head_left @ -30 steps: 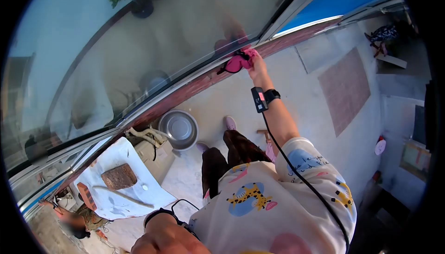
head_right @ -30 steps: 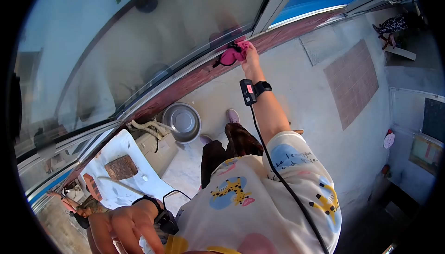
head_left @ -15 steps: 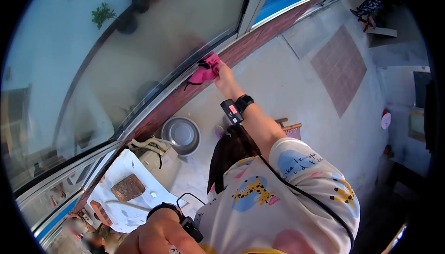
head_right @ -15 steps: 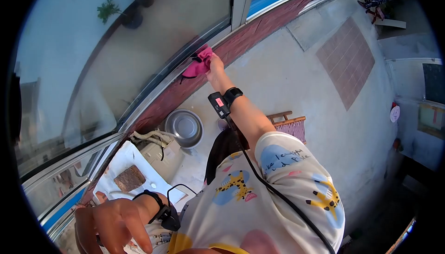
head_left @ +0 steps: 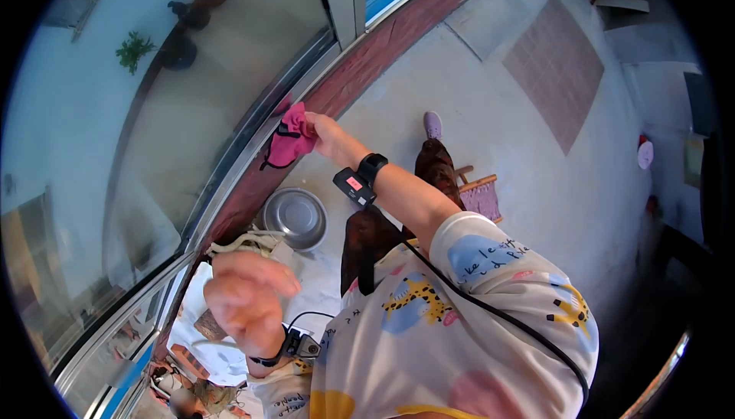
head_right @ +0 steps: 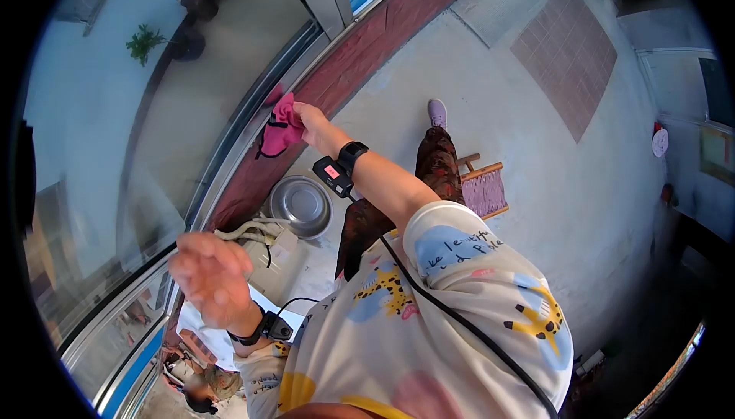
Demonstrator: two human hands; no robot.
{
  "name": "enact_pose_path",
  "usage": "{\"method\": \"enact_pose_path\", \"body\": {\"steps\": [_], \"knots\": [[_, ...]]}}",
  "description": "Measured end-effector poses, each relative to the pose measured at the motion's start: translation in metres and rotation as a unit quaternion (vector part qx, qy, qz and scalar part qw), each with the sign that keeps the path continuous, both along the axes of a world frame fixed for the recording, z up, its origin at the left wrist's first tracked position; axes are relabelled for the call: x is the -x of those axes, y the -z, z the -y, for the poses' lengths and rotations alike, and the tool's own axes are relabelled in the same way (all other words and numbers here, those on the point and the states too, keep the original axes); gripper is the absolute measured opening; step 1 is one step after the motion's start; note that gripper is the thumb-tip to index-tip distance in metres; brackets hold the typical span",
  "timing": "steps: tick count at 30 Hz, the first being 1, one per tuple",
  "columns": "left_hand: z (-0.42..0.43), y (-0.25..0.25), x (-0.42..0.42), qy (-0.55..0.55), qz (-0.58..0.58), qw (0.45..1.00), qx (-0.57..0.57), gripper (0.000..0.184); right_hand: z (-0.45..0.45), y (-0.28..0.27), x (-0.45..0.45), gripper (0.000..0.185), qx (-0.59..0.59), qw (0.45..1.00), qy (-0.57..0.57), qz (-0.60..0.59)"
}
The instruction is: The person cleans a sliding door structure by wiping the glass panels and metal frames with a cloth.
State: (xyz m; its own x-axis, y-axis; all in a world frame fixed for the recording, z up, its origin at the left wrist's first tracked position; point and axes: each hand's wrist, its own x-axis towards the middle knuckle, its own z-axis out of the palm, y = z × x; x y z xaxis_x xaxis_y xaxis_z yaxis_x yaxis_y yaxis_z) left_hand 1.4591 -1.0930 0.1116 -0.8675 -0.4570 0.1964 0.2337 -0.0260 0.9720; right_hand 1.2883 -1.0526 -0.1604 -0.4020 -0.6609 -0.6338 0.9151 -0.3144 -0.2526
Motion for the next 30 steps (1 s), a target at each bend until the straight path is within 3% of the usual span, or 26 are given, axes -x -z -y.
{"method": "enact_pose_path", "body": {"steps": [1, 3, 5, 7, 11, 13, 17, 18, 22, 23, 26, 30], "knots": [[-0.007, 0.021, 0.022, -0.112, 0.128, 0.985, 0.028, 0.055, -0.018, 0.000, 0.006, 0.028, 0.034, 0.998, -0.043, -0.002], [-0.012, 0.082, 0.044, -0.129, 0.223, 0.960, 0.107, 0.063, -0.056, -0.006, 0.026, 0.030, 0.069, 0.994, -0.080, 0.000], [-0.033, 0.133, 0.063, -0.113, 0.290, 0.949, 0.059, 0.072, -0.099, -0.016, 0.052, 0.027, 0.072, 0.985, -0.155, 0.001], [-0.065, 0.164, 0.088, -0.096, 0.334, 0.933, -0.094, 0.079, -0.132, 0.001, 0.068, 0.024, 0.088, 0.983, -0.162, 0.027], [-0.127, 0.201, 0.140, -0.058, 0.440, 0.845, -0.299, 0.067, -0.196, 0.013, 0.094, 0.020, 0.114, 0.970, -0.212, 0.042], [-0.153, 0.219, 0.156, -0.057, 0.445, 0.843, -0.296, 0.061, -0.228, 0.013, 0.111, 0.018, 0.075, 0.970, -0.229, 0.046], [-0.170, 0.246, 0.182, -0.050, 0.484, 0.826, -0.287, 0.045, -0.278, 0.047, 0.146, 0.033, 0.062, 0.958, -0.279, -0.022], [-0.171, 0.253, 0.189, -0.072, 0.496, 0.813, -0.295, 0.040, -0.295, 0.057, 0.163, 0.038, 0.040, 0.955, -0.287, -0.060], [-0.157, 0.299, 0.204, -0.099, 0.537, 0.799, -0.250, 0.037, -0.409, 0.152, 0.215, 0.022, -0.189, 0.973, -0.131, -0.029], [-0.152, 0.318, 0.204, -0.110, 0.546, 0.792, -0.250, 0.037, -0.441, 0.172, 0.223, 0.023, -0.285, 0.953, -0.103, -0.009], [-0.148, 0.371, 0.217, -0.101, 0.566, 0.780, -0.247, 0.039, -0.540, 0.268, 0.210, 0.028, -0.432, 0.896, -0.097, 0.019], [-0.151, 0.435, 0.219, -0.067, 0.589, 0.772, -0.229, 0.040, -0.593, 0.331, 0.175, 0.044, -0.452, 0.876, -0.150, 0.077]]}}
